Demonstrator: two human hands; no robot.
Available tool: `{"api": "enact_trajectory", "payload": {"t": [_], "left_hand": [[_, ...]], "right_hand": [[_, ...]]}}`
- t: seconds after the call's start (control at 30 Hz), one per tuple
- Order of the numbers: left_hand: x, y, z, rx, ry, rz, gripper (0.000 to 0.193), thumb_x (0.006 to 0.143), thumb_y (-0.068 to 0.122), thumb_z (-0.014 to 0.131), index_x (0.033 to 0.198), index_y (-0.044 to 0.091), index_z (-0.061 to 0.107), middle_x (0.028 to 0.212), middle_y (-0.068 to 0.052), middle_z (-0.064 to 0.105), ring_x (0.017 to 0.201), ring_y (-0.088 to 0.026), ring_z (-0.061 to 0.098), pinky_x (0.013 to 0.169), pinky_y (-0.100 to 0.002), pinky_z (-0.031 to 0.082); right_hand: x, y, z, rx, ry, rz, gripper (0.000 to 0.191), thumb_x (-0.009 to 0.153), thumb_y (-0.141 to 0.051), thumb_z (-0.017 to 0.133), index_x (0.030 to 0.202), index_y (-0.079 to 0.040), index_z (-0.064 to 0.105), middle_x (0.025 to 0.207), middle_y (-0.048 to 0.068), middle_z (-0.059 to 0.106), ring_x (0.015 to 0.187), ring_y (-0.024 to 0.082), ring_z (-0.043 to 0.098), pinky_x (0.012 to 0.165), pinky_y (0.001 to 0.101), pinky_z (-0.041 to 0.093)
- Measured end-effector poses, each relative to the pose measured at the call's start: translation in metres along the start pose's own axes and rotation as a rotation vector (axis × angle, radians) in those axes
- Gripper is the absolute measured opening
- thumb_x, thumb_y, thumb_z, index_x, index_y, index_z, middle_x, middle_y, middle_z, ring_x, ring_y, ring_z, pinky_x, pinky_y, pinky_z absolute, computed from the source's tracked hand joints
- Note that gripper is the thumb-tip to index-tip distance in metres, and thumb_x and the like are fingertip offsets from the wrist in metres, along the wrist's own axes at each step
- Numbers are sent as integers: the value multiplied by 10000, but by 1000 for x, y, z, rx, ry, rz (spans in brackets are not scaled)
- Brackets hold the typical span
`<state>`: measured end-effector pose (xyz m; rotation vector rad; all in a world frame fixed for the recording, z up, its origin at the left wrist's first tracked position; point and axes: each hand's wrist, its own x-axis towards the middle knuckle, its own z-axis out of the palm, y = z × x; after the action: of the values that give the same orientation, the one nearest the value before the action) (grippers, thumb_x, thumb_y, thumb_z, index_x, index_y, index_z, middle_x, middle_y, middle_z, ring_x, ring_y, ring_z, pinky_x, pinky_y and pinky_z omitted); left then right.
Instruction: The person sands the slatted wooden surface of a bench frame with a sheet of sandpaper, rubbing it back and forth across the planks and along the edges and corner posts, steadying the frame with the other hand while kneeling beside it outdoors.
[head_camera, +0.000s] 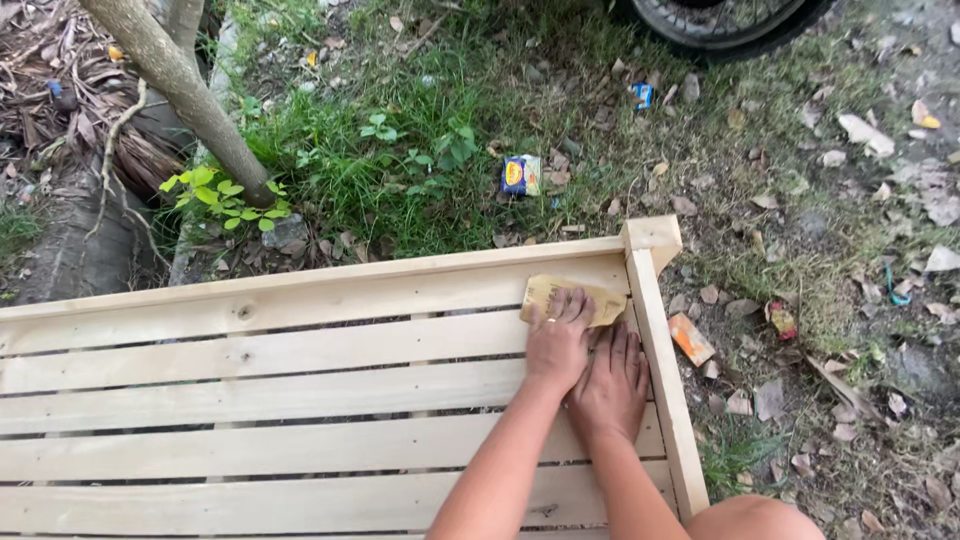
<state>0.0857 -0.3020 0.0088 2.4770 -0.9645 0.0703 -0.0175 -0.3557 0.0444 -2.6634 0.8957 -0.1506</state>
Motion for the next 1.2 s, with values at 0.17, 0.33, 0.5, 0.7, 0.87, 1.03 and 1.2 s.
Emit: {"api": "enact_trajectory", "payload": {"t": [0.17,0.33,0.5,0.7,0.87,1.03,1.2], "left_hand": [[-50,-119,-84,189,31,-203,569,934,53,529,1472,236,553,1500,-117,582,1221,-316,637,1040,-529,436],[-73,-172,-120,303,-73,-645,355,1036,302,507,1376,252,597,1598,-19,467,1530,-256,330,1217,-663,121],[-31,-26,-26,17,-112,-358,387,903,204,617,1288,165,633,1432,-59,573,1448,-274,428,1174,-732,132],[-37,-78,-75,54,215,-161,367,891,101,596,1216,162,754,1313,-106,652,1227,-363,547,1103,-609,306],[-93,-217,-178,176,5,-837,356,1038,304,507,1330,163,654,1592,2,464,1446,-262,488,1162,-527,301],[-55,-153,-112,251,171,-587,394,928,225,630,1321,187,619,1539,-27,491,1462,-254,388,1167,-694,150],[27,-13,-11,40,69,-212,406,901,202,642,1305,194,668,1505,-33,563,1457,-294,421,1203,-683,155]], "right_hand": [[0,1,-1,-59,6,-17,660,964,-307,396,1571,-61,312,1669,83,260,1531,265,225,1225,455,164],[-1,-2,-1,-79,0,-13,660,963,-299,404,1572,-64,313,1672,81,257,1538,264,229,1237,451,166],[0,-2,-1,-71,14,-5,656,967,-307,413,1573,-74,315,1677,72,261,1545,256,234,1248,454,165],[1,-1,-3,-64,12,-12,664,955,-307,414,1574,-90,313,1676,65,263,1545,245,227,1240,453,165],[-1,-4,-6,-97,-14,5,664,962,-320,396,1579,-94,308,1673,77,253,1540,251,213,1238,443,166],[-1,-6,-7,-88,-2,-1,665,951,-308,392,1574,-87,314,1670,82,258,1534,255,220,1225,445,164],[1,-2,-4,-114,1,-14,676,942,-308,411,1570,-71,324,1668,95,263,1534,266,233,1224,445,169]]}}
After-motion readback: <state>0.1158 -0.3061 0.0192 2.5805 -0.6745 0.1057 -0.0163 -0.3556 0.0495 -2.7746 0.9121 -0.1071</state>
